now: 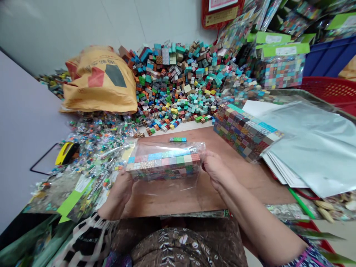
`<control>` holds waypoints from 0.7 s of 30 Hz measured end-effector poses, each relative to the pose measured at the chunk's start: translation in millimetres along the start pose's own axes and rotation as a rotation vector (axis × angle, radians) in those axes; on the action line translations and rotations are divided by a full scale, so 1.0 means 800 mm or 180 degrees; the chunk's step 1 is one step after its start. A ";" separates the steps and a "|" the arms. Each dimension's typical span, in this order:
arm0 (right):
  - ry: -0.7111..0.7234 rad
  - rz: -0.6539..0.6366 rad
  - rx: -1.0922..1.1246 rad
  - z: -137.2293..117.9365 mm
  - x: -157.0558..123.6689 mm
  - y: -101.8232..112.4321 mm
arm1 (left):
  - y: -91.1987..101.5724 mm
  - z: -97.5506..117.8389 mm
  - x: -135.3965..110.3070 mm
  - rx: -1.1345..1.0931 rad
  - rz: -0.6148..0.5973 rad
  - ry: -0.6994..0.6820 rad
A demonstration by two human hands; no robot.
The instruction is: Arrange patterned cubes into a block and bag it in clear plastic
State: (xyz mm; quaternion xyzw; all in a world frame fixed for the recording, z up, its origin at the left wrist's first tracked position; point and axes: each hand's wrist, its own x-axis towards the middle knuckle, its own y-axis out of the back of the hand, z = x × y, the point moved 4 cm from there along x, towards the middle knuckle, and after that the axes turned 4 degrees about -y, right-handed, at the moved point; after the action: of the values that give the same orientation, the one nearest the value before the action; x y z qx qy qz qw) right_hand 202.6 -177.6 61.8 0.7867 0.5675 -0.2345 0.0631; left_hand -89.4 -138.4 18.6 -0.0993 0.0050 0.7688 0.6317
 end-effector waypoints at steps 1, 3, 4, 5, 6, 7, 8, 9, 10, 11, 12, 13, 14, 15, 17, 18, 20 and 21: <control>-0.0016 0.0012 -0.0005 0.001 0.001 0.000 | 0.000 0.000 0.000 0.0004 0.0031 -0.0039; -0.0013 0.0016 -0.0036 0.004 0.004 0.002 | -0.001 -0.001 -0.002 0.0013 0.0074 -0.0109; 0.0025 -0.0004 -0.0049 0.005 0.005 0.002 | -0.002 -0.001 -0.003 0.0014 0.0094 -0.0134; 0.0080 -0.0041 -0.0053 0.005 0.006 0.002 | -0.003 -0.001 -0.004 0.0020 0.0097 -0.0158; 0.0132 -0.0084 -0.0048 0.006 0.007 0.003 | -0.004 -0.001 -0.005 0.0028 0.0080 -0.0181; 0.0164 -0.0129 -0.0039 0.006 0.007 0.002 | -0.004 -0.001 -0.006 0.0038 0.0057 -0.0210; 0.0163 -0.0162 -0.0034 0.006 0.007 0.002 | -0.005 0.000 -0.006 0.0048 0.0025 -0.0236; 0.0135 -0.0173 -0.0034 0.006 0.006 0.001 | -0.006 0.000 -0.006 0.0055 -0.0012 -0.0256; 0.0083 -0.0149 -0.0033 0.006 0.004 0.000 | -0.006 0.000 -0.006 0.0057 -0.0047 -0.0268; 0.0017 -0.0103 -0.0027 0.005 0.003 -0.001 | -0.007 0.000 -0.006 0.0052 -0.0075 -0.0267; -0.0043 -0.0052 -0.0015 0.004 0.000 -0.002 | -0.007 0.000 -0.006 0.0038 -0.0088 -0.0260; -0.0089 -0.0009 0.0001 0.002 -0.001 -0.003 | -0.008 0.000 -0.007 0.0023 -0.0098 -0.0261; -0.0129 0.0023 0.0011 0.002 -0.003 -0.004 | -0.008 0.000 -0.007 0.0003 -0.0103 -0.0270; -0.0157 0.0023 0.0012 0.001 -0.003 -0.004 | -0.009 0.001 -0.008 -0.0023 -0.0099 -0.0289; -0.0167 -0.0064 -0.0037 0.003 -0.002 -0.002 | -0.012 0.003 -0.010 -0.0096 -0.0102 -0.0320; -0.0164 -0.0122 -0.0097 0.005 0.000 0.000 | -0.014 0.004 -0.011 -0.0147 -0.0125 -0.0310; -0.0068 -0.0019 -0.0292 0.009 -0.001 0.012 | -0.016 0.005 -0.012 -0.0258 -0.0177 -0.0254; 0.0132 0.0215 -0.0444 0.008 -0.005 0.020 | -0.016 0.005 -0.012 -0.0310 -0.0189 -0.0219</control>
State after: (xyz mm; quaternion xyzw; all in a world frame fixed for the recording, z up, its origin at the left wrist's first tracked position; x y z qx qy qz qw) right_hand 214.1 -188.8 54.9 0.8038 0.5568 -0.1757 0.1138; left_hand -75.9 -144.8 25.2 -0.1036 -0.0571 0.7520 0.6484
